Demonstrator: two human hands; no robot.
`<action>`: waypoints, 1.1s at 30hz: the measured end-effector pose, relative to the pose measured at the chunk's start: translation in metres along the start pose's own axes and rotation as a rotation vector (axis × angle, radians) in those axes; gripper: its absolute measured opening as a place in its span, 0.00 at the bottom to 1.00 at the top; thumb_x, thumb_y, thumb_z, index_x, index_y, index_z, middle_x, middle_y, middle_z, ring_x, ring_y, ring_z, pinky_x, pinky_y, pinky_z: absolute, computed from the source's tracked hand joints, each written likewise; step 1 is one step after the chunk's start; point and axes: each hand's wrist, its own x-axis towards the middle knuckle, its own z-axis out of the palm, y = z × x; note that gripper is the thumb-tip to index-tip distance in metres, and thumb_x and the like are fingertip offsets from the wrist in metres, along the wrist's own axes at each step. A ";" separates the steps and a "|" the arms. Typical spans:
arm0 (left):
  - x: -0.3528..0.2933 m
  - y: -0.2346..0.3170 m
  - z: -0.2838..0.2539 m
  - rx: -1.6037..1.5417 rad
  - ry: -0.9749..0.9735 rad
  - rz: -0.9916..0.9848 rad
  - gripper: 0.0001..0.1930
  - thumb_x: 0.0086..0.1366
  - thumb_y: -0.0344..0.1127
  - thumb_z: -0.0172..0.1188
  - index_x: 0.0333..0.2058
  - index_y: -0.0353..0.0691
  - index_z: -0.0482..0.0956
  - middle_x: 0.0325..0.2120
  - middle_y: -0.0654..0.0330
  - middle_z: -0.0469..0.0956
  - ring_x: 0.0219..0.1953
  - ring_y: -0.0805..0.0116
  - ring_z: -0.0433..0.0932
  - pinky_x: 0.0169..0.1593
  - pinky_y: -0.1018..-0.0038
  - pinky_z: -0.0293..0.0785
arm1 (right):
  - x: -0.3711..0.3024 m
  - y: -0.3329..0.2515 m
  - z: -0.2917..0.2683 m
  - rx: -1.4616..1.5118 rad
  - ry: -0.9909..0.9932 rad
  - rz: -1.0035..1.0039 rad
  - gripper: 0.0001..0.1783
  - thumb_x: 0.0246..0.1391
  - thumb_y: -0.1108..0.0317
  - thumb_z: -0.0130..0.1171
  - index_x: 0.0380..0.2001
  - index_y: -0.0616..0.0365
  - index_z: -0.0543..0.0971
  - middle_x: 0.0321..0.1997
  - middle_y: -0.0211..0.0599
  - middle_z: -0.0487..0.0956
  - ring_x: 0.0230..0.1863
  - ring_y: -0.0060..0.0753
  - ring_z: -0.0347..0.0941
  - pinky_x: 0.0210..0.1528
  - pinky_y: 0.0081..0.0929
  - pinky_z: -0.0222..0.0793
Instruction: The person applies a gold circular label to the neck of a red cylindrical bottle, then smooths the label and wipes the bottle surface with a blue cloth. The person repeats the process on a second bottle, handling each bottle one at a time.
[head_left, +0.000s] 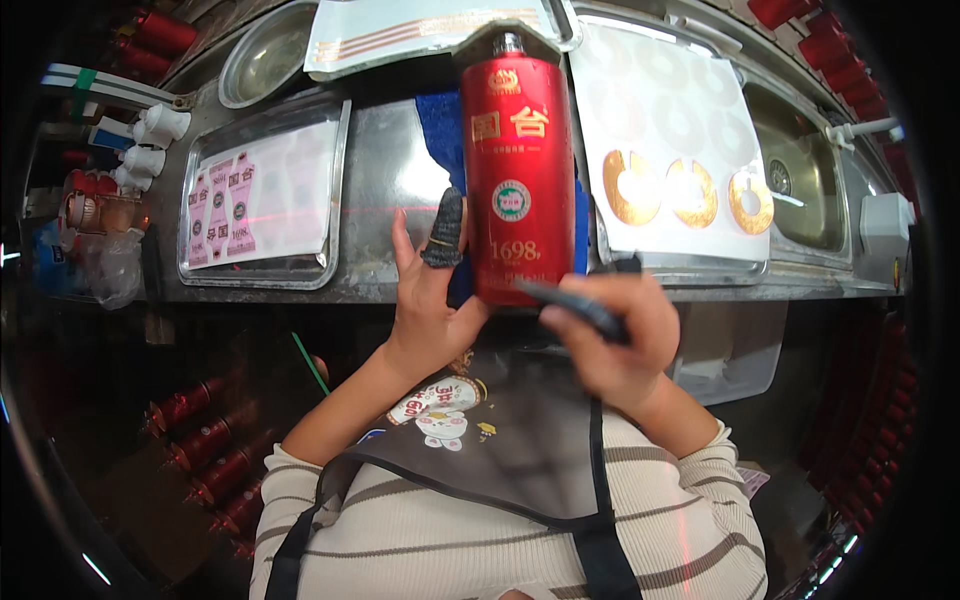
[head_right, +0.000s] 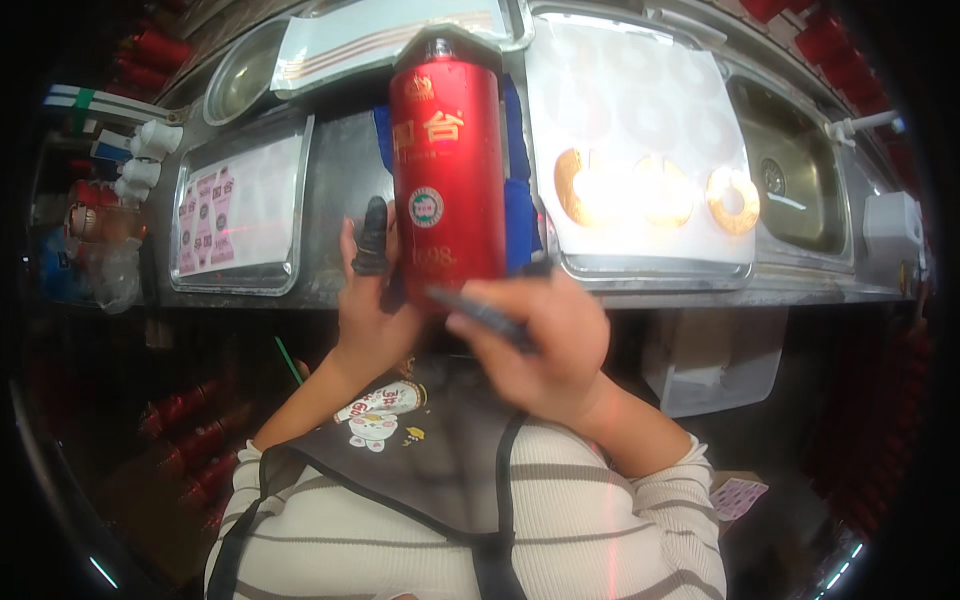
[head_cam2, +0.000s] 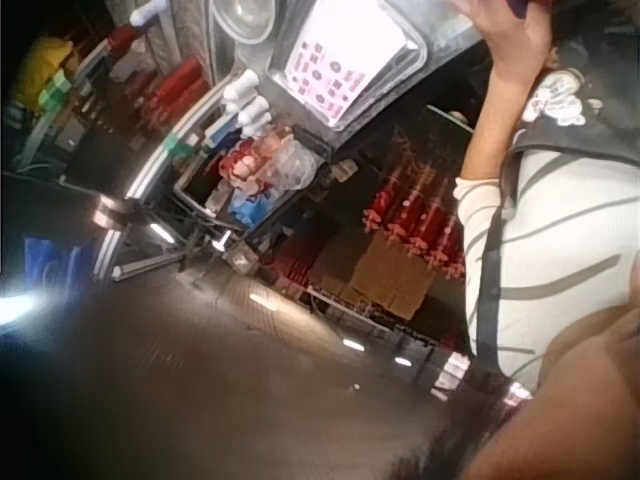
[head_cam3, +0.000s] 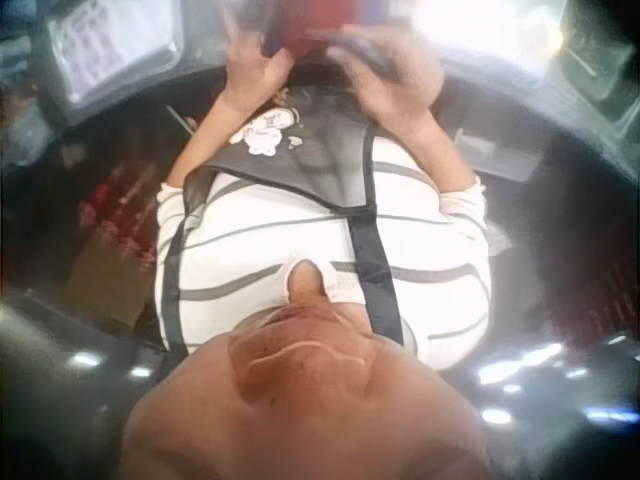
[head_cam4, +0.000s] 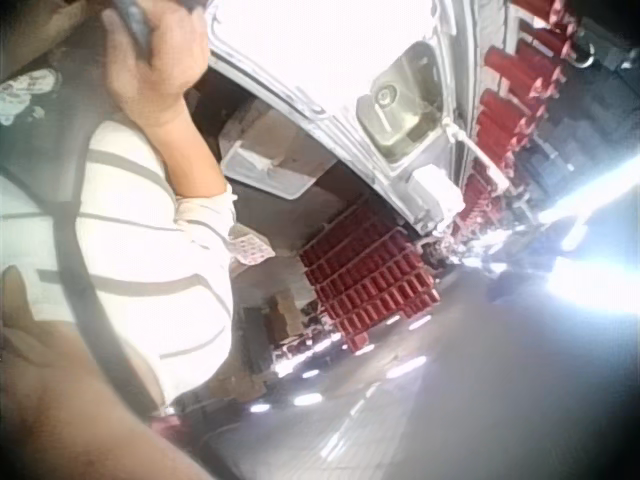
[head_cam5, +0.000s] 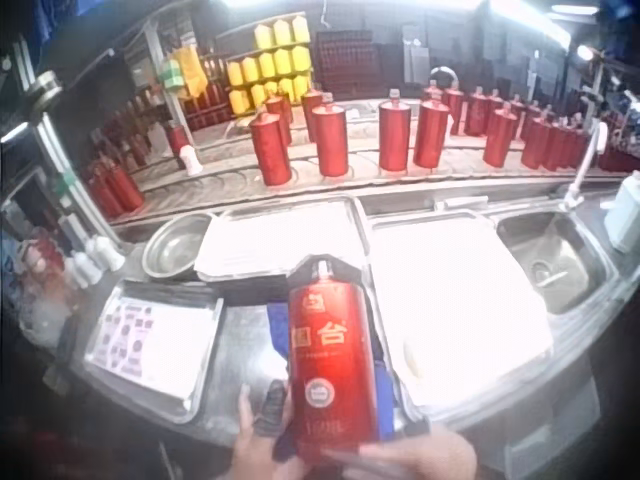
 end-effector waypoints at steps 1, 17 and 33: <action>0.002 0.000 -0.002 0.007 0.002 0.021 0.42 0.57 0.39 0.72 0.67 0.33 0.64 0.65 0.46 0.70 0.67 0.46 0.68 0.72 0.36 0.30 | -0.007 0.004 0.004 0.030 0.109 0.186 0.11 0.55 0.73 0.71 0.40 0.61 0.81 0.35 0.31 0.80 0.33 0.21 0.74 0.38 0.22 0.72; -0.007 0.011 -0.018 -0.139 0.087 -0.069 0.30 0.66 0.47 0.64 0.59 0.28 0.75 0.69 0.38 0.62 0.74 0.37 0.54 0.71 0.37 0.29 | 0.050 0.017 0.002 0.043 0.167 0.248 0.07 0.57 0.74 0.68 0.34 0.62 0.78 0.30 0.32 0.79 0.32 0.21 0.74 0.35 0.20 0.69; 0.192 -0.187 -0.120 0.108 0.409 -0.584 0.29 0.50 0.44 0.78 0.37 0.27 0.71 0.30 0.52 0.84 0.30 0.67 0.80 0.37 0.70 0.77 | 0.056 0.071 -0.027 0.240 0.279 0.484 0.14 0.59 0.74 0.66 0.47 0.64 0.77 0.37 0.29 0.77 0.36 0.16 0.74 0.41 0.14 0.72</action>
